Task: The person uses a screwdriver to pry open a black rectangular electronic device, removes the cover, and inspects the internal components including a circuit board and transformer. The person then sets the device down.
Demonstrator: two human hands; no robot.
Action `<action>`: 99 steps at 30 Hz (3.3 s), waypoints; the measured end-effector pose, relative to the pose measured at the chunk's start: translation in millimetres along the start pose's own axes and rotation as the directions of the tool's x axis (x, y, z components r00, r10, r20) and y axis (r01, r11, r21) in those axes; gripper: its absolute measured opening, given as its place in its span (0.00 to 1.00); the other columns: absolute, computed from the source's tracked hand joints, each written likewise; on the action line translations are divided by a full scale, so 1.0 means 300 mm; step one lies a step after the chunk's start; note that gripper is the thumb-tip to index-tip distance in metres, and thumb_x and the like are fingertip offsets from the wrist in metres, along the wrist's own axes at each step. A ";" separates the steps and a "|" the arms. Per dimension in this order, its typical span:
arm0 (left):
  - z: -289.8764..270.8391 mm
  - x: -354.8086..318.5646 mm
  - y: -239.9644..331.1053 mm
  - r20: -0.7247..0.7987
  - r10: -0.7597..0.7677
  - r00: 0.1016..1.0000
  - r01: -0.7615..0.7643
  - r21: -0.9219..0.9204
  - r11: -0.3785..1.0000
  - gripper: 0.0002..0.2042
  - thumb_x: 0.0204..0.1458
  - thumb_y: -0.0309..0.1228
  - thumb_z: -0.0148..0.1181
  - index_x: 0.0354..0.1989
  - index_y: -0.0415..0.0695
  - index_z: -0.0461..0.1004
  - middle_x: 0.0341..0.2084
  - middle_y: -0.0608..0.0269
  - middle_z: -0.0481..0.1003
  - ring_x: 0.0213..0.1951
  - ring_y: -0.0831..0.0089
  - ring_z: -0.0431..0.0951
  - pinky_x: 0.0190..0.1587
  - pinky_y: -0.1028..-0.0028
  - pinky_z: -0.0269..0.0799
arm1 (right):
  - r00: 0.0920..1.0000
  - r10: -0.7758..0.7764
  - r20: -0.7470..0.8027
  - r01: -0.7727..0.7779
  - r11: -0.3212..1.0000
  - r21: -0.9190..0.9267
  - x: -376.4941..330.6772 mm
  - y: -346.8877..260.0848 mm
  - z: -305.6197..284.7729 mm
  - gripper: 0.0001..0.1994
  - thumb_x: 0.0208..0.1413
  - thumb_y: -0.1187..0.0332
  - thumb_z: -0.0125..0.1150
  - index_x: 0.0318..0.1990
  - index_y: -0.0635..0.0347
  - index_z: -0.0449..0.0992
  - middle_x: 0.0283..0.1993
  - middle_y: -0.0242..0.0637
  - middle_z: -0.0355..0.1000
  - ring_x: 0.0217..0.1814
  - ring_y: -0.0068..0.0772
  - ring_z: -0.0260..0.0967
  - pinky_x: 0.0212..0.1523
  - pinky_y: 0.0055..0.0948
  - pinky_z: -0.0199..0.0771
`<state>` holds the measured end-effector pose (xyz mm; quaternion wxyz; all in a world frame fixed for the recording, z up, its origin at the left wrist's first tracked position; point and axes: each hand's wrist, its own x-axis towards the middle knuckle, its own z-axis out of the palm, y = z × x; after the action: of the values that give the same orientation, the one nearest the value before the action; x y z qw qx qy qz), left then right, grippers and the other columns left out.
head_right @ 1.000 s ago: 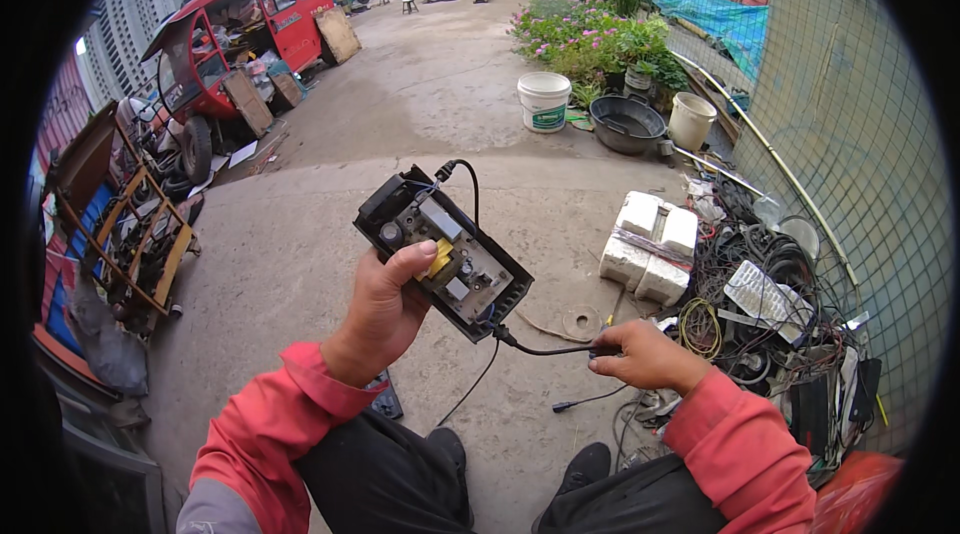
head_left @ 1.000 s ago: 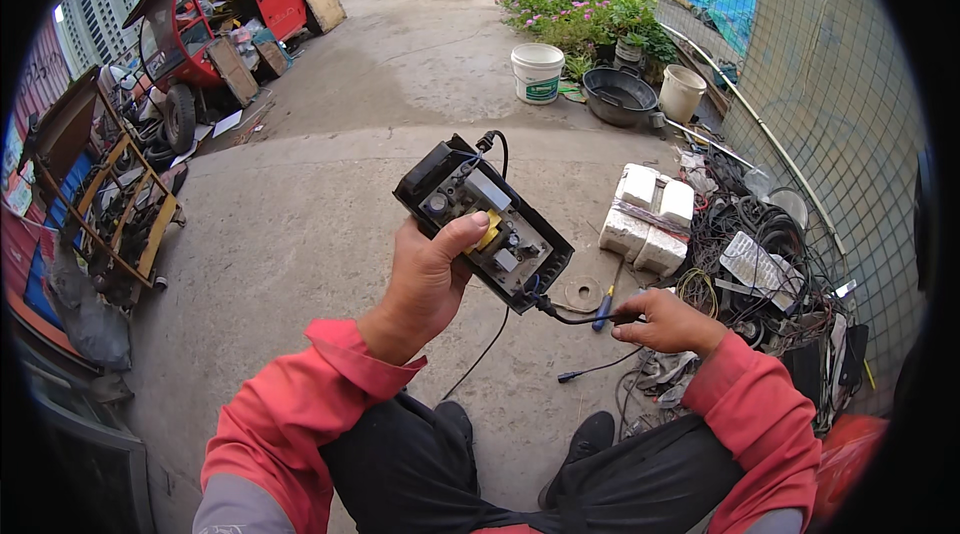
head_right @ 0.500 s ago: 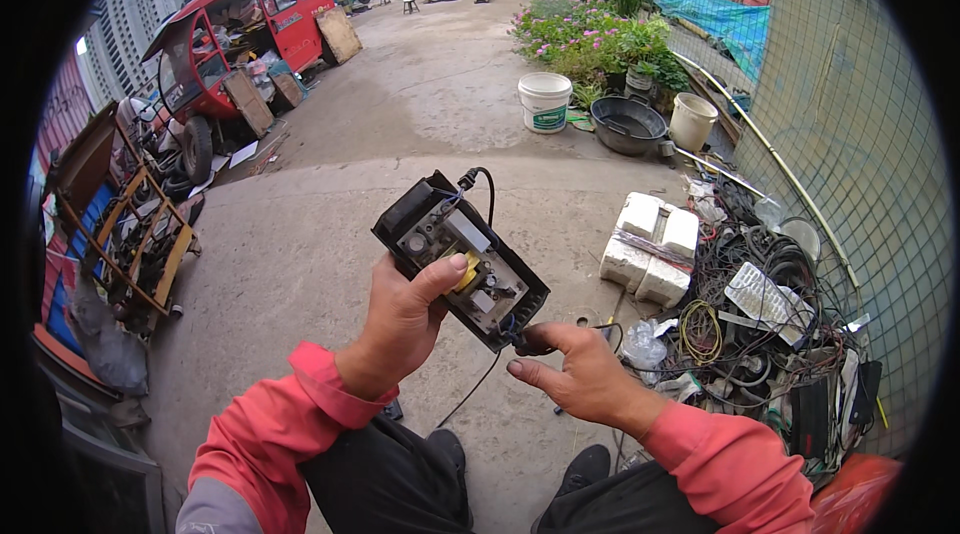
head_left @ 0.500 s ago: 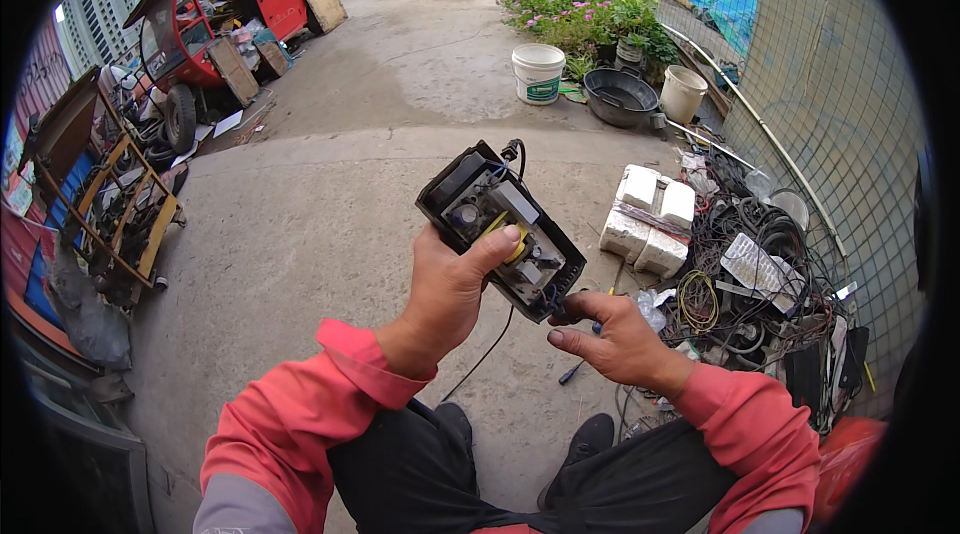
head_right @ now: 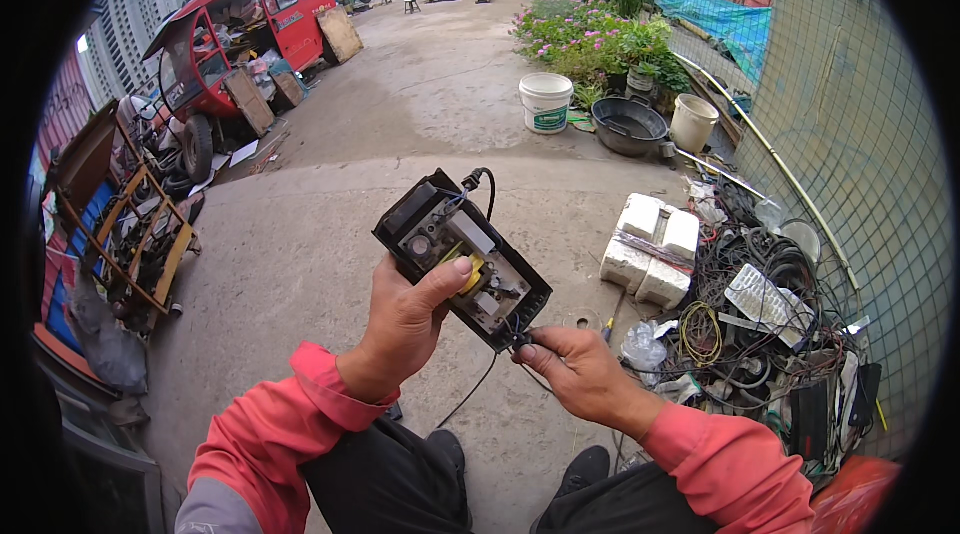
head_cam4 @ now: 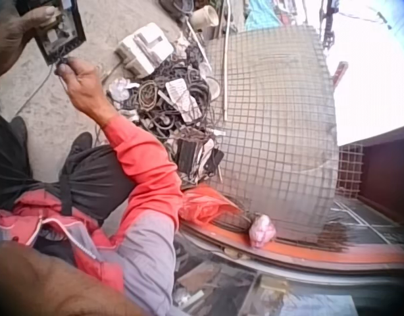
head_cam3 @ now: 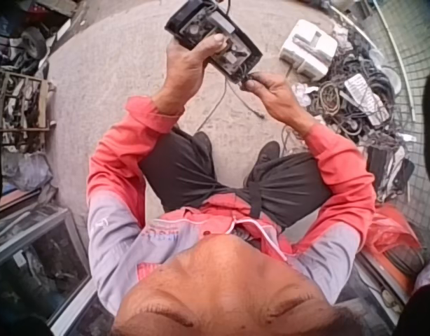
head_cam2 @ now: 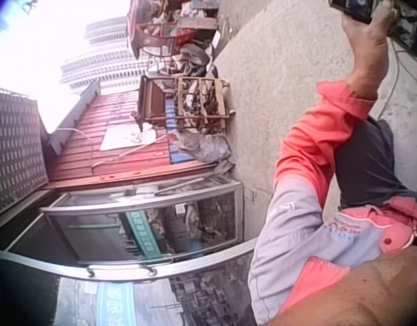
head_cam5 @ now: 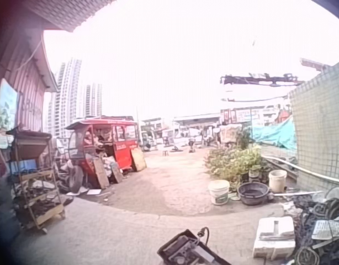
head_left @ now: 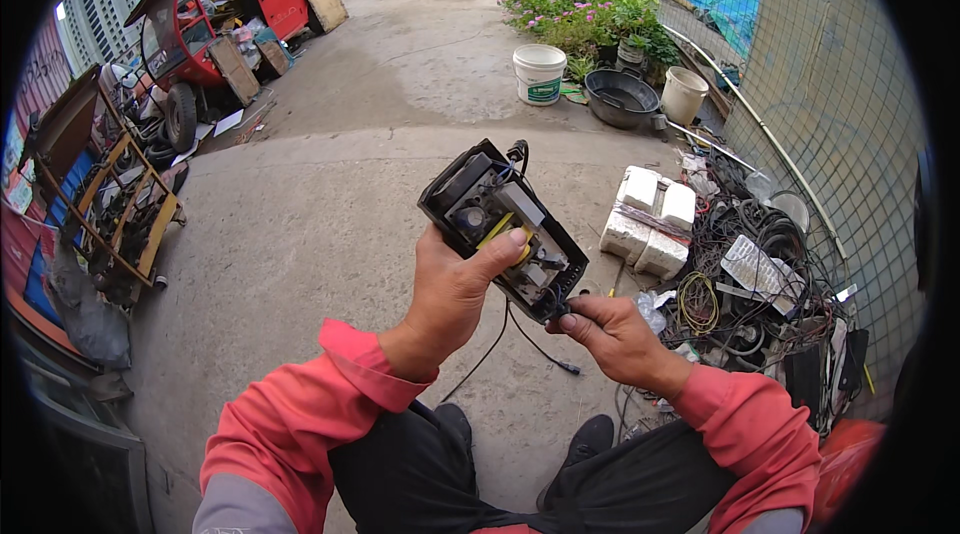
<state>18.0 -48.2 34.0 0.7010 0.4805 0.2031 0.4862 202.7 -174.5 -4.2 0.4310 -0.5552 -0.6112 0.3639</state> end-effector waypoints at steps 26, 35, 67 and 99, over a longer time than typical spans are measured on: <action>-0.018 0.006 0.003 0.007 -0.025 1.000 0.025 -0.014 1.000 0.19 0.56 0.26 0.71 0.53 0.38 0.71 0.43 0.62 0.78 0.43 0.74 0.80 0.48 0.72 0.80 | 0.990 0.084 0.115 -0.114 0.949 0.295 -0.008 0.010 -0.013 0.14 0.73 0.67 0.53 0.50 0.72 0.79 0.42 0.36 0.80 0.48 0.23 0.76 0.52 0.27 0.77; -0.009 0.003 0.006 0.021 0.000 1.000 0.000 0.010 1.000 0.19 0.55 0.27 0.72 0.52 0.39 0.73 0.41 0.63 0.79 0.42 0.75 0.80 0.46 0.73 0.79 | 0.990 0.087 0.115 -0.116 0.954 0.276 -0.007 0.015 -0.014 0.13 0.73 0.68 0.54 0.48 0.71 0.80 0.41 0.34 0.80 0.46 0.21 0.75 0.50 0.27 0.76; -0.004 -0.008 0.006 0.015 0.037 0.999 -0.037 0.048 0.998 0.20 0.54 0.27 0.74 0.52 0.39 0.73 0.42 0.63 0.80 0.42 0.76 0.81 0.46 0.73 0.80 | 0.990 0.072 0.119 -0.097 0.971 0.220 -0.005 0.006 -0.015 0.13 0.72 0.67 0.54 0.47 0.70 0.80 0.39 0.32 0.79 0.44 0.19 0.72 0.48 0.26 0.74; -0.002 -0.009 0.003 0.015 0.039 0.999 -0.039 0.041 0.998 0.21 0.54 0.26 0.73 0.54 0.39 0.71 0.43 0.63 0.79 0.42 0.76 0.81 0.46 0.74 0.81 | 0.987 0.122 0.108 -0.144 0.964 0.223 -0.007 0.080 -0.028 0.14 0.72 0.66 0.54 0.45 0.69 0.81 0.38 0.35 0.82 0.42 0.22 0.75 0.47 0.28 0.76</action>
<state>15.9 -50.2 33.9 0.6829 0.5022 0.1985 0.4920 219.4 -173.9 -23.6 0.4378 -0.5238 -0.5459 0.4858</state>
